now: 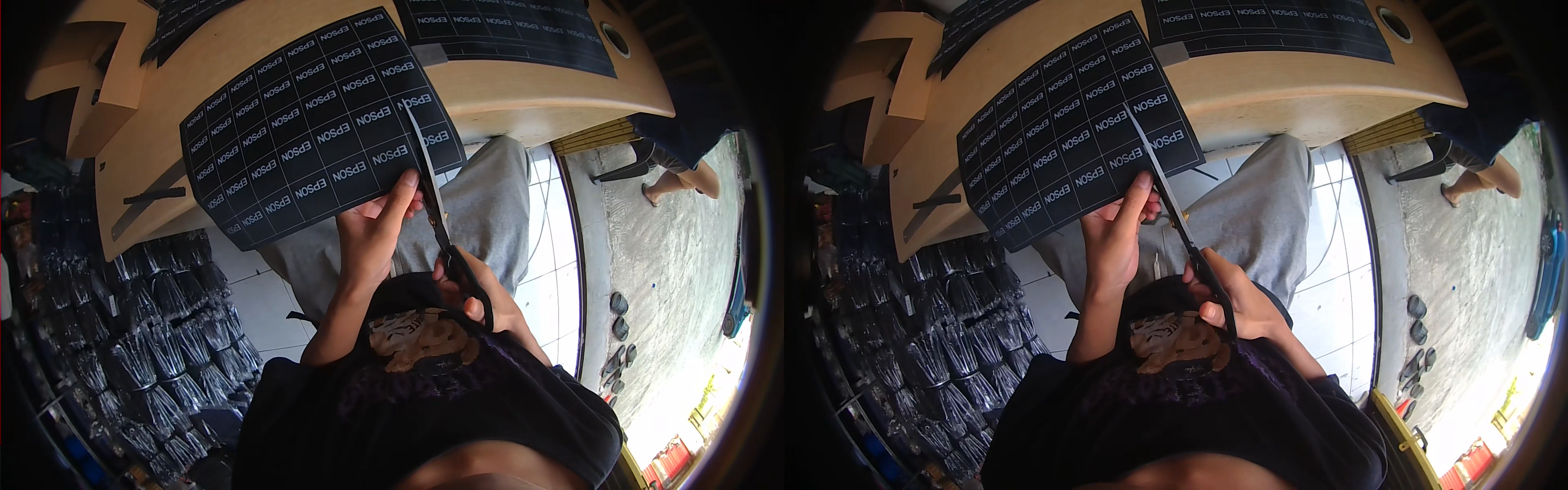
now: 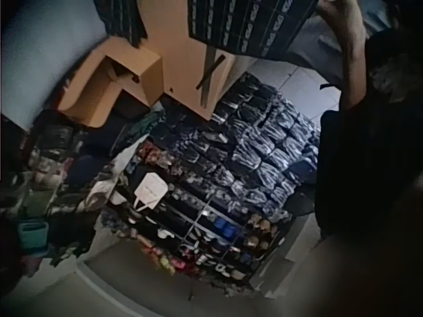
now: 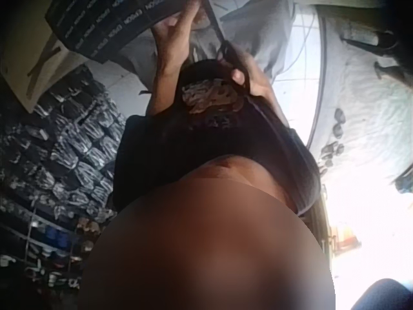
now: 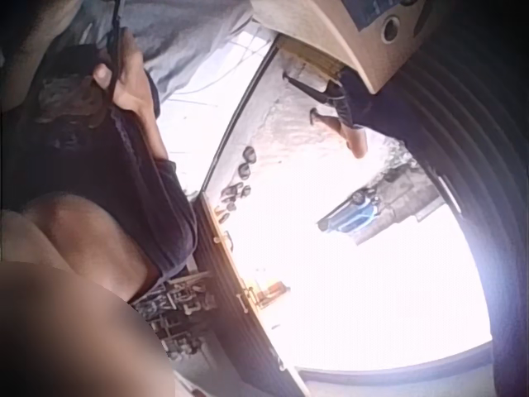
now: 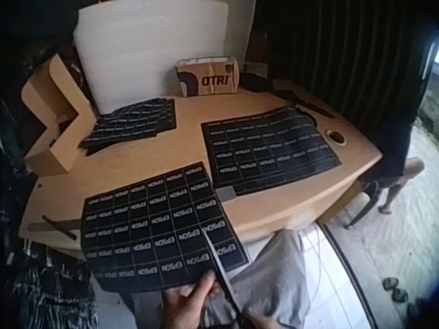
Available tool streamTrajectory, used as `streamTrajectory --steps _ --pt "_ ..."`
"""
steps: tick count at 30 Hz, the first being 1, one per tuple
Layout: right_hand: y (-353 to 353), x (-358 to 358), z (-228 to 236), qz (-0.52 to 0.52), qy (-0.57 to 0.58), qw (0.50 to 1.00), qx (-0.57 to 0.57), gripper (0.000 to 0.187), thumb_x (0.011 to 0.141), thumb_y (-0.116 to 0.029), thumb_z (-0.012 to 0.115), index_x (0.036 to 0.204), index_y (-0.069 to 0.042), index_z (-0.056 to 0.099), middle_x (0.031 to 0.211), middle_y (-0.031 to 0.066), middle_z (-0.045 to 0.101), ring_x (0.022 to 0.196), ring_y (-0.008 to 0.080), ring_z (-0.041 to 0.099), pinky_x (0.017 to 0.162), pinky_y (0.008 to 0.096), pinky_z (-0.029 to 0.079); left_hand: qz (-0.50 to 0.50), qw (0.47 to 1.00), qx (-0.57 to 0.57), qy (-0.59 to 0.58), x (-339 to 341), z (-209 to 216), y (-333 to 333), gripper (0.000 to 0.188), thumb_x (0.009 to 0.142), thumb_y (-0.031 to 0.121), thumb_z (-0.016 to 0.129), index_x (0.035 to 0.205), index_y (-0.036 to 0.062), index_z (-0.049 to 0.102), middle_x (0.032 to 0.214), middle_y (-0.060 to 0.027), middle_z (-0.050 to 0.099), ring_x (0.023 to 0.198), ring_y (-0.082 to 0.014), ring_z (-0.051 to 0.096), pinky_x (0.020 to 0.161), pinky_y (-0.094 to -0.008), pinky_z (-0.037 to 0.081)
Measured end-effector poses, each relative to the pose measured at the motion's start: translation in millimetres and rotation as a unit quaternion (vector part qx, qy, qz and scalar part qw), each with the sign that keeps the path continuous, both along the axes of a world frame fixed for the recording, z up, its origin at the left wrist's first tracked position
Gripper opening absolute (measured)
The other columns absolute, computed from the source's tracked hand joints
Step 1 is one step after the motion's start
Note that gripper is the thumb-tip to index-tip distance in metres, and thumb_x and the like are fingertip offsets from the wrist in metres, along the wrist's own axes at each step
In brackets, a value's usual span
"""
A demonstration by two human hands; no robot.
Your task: Cutting individual Epson product labels from a larger sheet using scissors.
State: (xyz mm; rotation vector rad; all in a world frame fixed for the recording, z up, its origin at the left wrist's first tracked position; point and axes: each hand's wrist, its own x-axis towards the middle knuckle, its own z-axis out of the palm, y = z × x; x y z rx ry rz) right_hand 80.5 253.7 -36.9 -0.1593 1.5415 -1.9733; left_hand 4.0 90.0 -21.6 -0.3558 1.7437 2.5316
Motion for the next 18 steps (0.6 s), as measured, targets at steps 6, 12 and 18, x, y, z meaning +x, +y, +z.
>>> streamTrajectory --steps 6,12,18 --pt "-2.6 -1.0 0.0 -0.019 0.007 1.000 0.005 0.082 0.067 -0.076 0.057 0.099 -0.001 0.045 0.082 0.0017 0.044 0.073 0.0094 0.043 0.065 0.0252 0.037 0.012 1.000 0.013 0.008 -1.4 -0.7 1.1 0.009 0.084 0.010 0.067 0.088 0.0024 0.064 0.075 -0.0041 0.063 0.063 -0.0095 0.056 0.057 -0.0220 0.043" --pt "0.2 -1.2 0.6 -0.002 0.000 1.000 0.007 0.078 0.069 -0.075 0.056 0.095 -0.003 0.045 0.077 0.0005 0.043 0.070 0.0093 0.041 0.063 0.0250 0.035 0.016 1.000 0.015 0.009 -2.4 0.6 0.7 0.008 0.083 0.010 0.067 0.087 0.0031 0.064 0.074 -0.0036 0.062 0.063 -0.0091 0.056 0.057 -0.0218 0.042" --pt "0.7 0.6 -2.5 -0.002 0.006 1.000 0.004 0.070 0.075 -0.070 0.054 0.093 -0.003 0.045 0.072 -0.0001 0.044 0.068 0.0094 0.041 0.063 0.0255 0.036 0.015 1.000 0.010 0.005 -1.8 0.4 1.0 0.008 0.084 0.010 0.066 0.087 0.0034 0.063 0.074 -0.0030 0.062 0.062 -0.0088 0.055 0.057 -0.0215 0.042"
